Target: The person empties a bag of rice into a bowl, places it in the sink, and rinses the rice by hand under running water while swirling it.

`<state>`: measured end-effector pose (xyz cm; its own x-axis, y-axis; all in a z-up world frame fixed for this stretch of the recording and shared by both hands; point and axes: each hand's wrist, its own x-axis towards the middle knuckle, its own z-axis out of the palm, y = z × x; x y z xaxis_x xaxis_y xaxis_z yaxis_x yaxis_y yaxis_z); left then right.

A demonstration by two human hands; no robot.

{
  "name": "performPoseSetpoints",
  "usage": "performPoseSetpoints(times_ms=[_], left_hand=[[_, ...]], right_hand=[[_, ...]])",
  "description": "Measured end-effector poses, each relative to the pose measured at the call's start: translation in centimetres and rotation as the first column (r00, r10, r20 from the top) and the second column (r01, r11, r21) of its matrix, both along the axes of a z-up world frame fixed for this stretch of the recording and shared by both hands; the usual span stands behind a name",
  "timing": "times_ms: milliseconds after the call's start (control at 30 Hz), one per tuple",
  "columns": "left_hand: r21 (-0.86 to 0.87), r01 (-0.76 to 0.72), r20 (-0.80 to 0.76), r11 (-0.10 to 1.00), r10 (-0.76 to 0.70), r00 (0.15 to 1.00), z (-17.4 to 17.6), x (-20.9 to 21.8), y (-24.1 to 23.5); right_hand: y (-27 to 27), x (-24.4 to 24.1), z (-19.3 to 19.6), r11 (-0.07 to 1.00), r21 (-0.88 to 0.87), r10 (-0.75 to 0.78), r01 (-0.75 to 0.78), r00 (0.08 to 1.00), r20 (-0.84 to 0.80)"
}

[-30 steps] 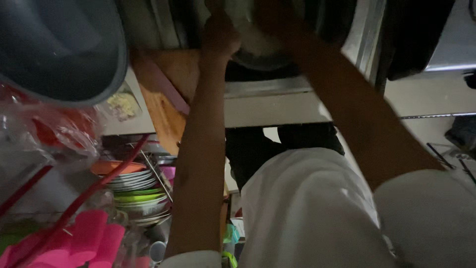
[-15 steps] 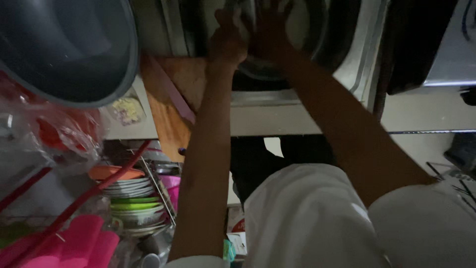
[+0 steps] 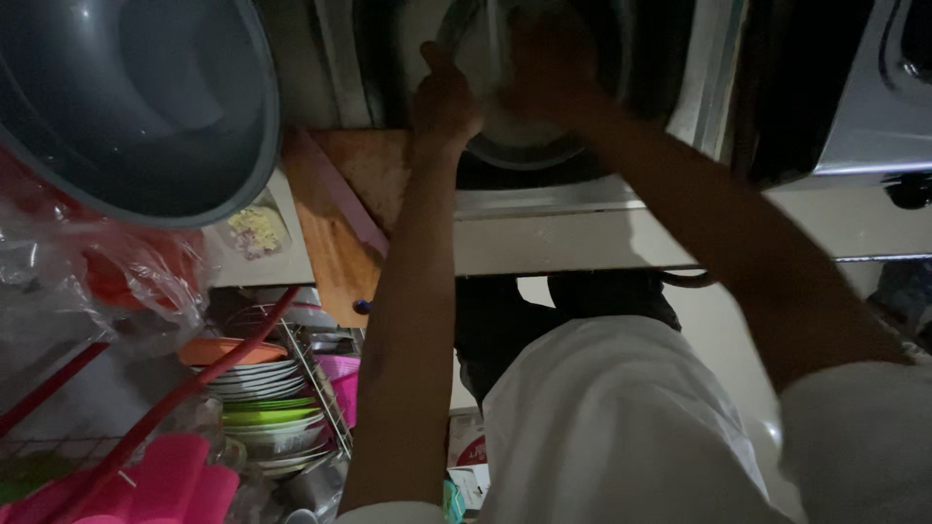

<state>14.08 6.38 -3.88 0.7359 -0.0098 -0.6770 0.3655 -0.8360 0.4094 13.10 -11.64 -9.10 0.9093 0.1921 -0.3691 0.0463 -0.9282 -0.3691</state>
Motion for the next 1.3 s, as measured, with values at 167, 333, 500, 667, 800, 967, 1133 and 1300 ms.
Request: performPoseSetpoints(times_ms=[167,333,500,667,800,967,1133,1300], left_hand=[[0.049,0.042,-0.028,0.998,-0.041,0.999,-0.1,0.3,0.0],[0.049,0.047,-0.009,0.998,-0.047,0.999,-0.4,0.4,0.1],[0.017,0.043,-0.095,0.999,-0.042,0.995,1.4,0.3,-0.1],[-0.016,0.010,-0.101,1.000,-0.011,0.995,1.6,0.3,0.0],[-0.014,0.117,0.022,0.993,-0.116,0.993,-0.5,0.0,0.5],[0.039,0.122,-0.142,0.992,-0.115,0.983,-2.3,0.3,0.8],[-0.043,0.135,0.200,0.990,-0.124,0.972,-3.5,-0.6,0.8],[0.009,0.048,-0.138,0.999,-0.046,0.989,0.4,0.2,0.5]], right_hand=[[-0.6,0.1,1.5,0.873,-0.365,0.271,-0.322,0.945,-0.185],[1.9,-1.3,0.0,0.953,-0.126,-0.302,0.274,0.838,-0.455],[1.9,-1.9,-3.3,0.992,0.092,-0.074,0.091,0.982,-0.175],[3.3,-0.6,2.6,0.995,0.086,-0.030,0.046,0.985,-0.170],[4.1,0.1,5.5,0.998,0.064,0.003,0.013,0.970,-0.241],[4.7,-1.3,-2.6,0.987,-0.097,0.122,-0.125,0.992,-0.035],[4.6,-1.0,-11.2,0.955,-0.268,0.200,-0.127,0.943,0.266],[2.0,1.1,-9.7,0.997,-0.020,-0.078,0.076,0.994,-0.075]])
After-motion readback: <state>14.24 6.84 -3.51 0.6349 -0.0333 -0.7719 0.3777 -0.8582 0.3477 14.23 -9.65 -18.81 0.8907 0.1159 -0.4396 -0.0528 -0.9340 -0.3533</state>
